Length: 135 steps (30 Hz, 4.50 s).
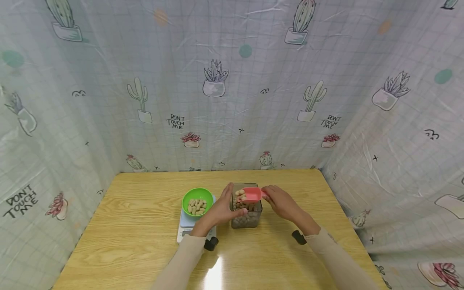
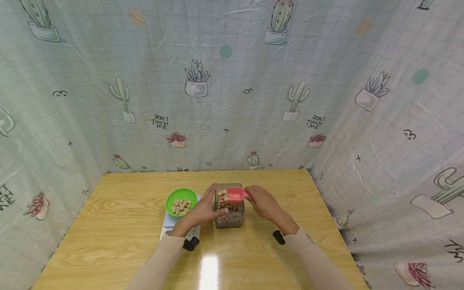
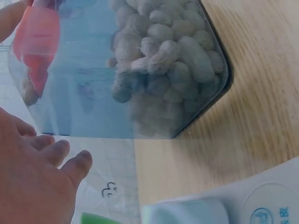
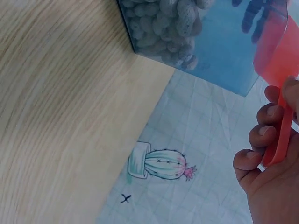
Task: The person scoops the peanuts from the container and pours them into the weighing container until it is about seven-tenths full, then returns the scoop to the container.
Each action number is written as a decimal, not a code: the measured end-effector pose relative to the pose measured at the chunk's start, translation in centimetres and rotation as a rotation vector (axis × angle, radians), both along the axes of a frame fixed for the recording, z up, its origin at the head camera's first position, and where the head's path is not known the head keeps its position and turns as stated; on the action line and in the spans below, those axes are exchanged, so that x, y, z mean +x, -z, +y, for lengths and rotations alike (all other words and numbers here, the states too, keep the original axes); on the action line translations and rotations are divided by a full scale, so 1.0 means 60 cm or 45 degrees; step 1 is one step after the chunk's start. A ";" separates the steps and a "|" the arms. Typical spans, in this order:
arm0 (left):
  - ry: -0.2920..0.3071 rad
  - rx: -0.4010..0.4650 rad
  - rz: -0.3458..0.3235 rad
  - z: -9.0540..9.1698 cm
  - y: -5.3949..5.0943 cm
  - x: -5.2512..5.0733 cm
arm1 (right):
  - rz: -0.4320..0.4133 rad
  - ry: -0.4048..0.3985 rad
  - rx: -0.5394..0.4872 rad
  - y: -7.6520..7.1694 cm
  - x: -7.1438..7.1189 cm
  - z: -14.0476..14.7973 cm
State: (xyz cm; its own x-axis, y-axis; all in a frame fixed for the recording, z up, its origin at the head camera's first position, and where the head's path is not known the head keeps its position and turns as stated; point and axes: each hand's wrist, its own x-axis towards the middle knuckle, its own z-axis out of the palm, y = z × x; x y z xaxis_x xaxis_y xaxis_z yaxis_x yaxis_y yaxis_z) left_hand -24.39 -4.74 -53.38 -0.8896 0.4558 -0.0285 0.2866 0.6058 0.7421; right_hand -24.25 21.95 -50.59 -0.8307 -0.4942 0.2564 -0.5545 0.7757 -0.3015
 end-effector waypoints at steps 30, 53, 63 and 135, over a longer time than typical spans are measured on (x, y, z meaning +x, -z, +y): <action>-0.162 0.081 0.186 -0.093 -0.088 0.028 | 0.224 -0.031 -0.088 -0.074 -0.008 -0.002; -0.277 -0.037 0.226 -0.212 -0.037 0.041 | 0.230 -0.116 -0.045 -0.094 -0.030 -0.095; -0.302 -0.082 0.135 -0.232 0.008 0.030 | 0.106 -0.068 -0.010 -0.070 -0.038 -0.144; -0.327 -0.051 0.045 -0.239 0.026 0.031 | 0.406 -0.199 0.340 -0.081 -0.021 -0.181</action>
State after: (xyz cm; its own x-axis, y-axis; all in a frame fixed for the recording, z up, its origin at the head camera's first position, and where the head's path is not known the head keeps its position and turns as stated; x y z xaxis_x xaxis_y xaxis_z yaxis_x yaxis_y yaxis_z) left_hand -22.53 -19.10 -54.91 -0.9767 0.2143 -0.0092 0.1449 0.6909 0.7083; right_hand -25.50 11.08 -45.71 -0.6409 -0.6913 0.3337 -0.7040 0.7026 0.1034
